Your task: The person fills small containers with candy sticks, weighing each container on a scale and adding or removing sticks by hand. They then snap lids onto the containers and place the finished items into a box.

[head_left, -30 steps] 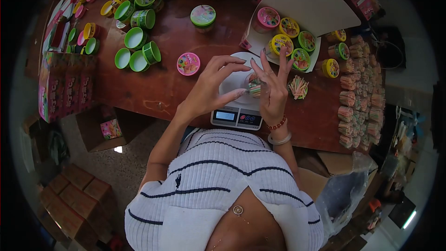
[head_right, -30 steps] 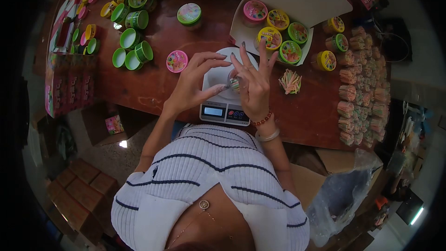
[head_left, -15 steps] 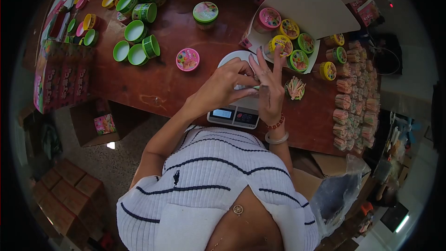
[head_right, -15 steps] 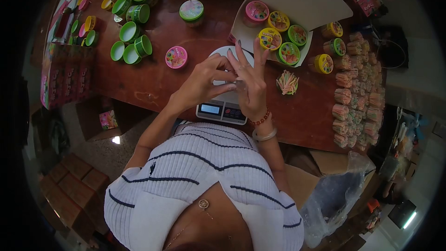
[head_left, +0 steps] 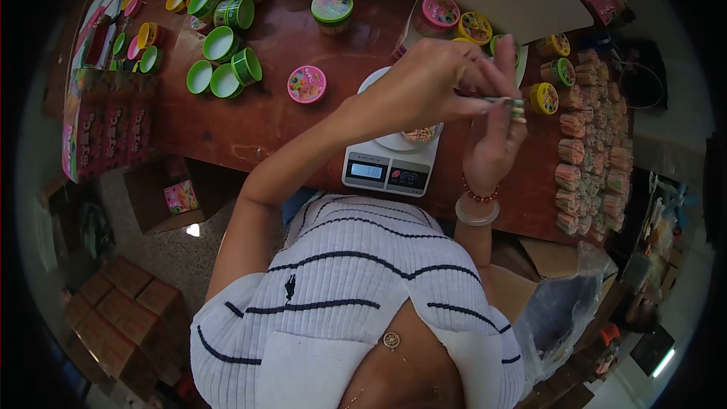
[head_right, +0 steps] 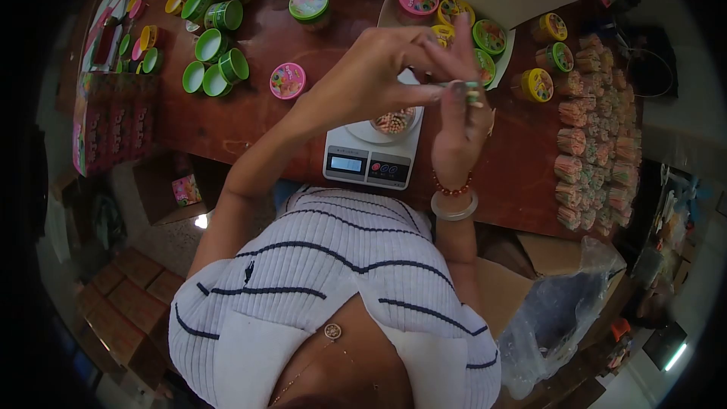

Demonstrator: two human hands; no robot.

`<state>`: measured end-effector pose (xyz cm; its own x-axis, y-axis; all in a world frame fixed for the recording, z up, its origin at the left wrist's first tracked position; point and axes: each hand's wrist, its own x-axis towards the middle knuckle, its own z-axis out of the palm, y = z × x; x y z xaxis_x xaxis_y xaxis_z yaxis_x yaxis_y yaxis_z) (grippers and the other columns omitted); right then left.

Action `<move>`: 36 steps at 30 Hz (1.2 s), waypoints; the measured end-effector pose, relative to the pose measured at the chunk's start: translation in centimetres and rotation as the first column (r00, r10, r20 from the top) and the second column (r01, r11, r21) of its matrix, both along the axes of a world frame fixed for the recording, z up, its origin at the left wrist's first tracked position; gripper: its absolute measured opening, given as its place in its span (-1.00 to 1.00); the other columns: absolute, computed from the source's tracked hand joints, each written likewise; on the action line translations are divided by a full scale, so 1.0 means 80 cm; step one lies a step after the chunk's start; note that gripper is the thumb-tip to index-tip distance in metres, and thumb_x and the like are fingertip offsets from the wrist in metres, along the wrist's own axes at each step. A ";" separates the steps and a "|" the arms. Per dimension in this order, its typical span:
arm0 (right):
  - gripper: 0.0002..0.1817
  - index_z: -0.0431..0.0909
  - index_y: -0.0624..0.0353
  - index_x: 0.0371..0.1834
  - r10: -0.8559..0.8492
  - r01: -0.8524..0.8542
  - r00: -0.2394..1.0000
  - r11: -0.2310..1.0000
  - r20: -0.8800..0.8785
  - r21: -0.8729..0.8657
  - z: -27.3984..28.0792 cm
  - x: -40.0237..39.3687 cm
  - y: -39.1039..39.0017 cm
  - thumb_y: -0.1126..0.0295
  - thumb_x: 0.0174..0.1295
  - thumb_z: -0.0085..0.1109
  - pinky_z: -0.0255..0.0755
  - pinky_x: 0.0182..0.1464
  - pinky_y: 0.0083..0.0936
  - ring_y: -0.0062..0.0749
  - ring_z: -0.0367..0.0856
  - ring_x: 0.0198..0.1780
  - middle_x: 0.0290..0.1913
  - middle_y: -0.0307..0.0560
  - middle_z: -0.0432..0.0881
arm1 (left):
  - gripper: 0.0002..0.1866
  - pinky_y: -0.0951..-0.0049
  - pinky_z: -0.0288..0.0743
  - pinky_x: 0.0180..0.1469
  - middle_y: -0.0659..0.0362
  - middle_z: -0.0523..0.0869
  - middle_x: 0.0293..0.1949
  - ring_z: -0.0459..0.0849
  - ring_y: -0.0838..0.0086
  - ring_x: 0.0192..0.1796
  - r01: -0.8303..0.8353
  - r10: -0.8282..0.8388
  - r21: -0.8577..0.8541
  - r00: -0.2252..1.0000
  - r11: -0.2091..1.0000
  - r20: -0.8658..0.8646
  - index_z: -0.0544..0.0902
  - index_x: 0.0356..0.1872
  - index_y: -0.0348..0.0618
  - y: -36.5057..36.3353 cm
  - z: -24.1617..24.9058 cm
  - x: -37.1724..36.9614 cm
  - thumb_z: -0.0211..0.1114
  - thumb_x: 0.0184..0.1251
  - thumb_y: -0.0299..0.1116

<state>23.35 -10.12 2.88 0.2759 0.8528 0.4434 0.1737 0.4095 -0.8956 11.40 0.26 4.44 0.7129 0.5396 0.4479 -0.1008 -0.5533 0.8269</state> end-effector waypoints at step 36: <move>-0.72 0.45 0.13 -0.13 -0.118 -0.132 0.639 0.957 -0.761 -0.259 -0.059 0.049 -0.071 0.21 0.69 -0.18 0.05 -0.50 -0.66 -0.76 0.01 -0.63 -0.60 -0.46 0.08 | -0.87 0.37 0.54 -0.04 0.25 0.65 -0.32 0.68 0.40 -0.11 0.239 0.131 0.589 0.848 0.772 -0.514 0.76 -0.36 -0.07 -0.029 -0.007 -0.060 0.33 0.06 -0.36</move>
<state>27.25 -15.82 -1.87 0.3998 0.9013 -0.1670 -0.6222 0.1330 -0.7714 6.63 -2.06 3.86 0.9453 0.2307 0.2306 0.1742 -0.9548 0.2409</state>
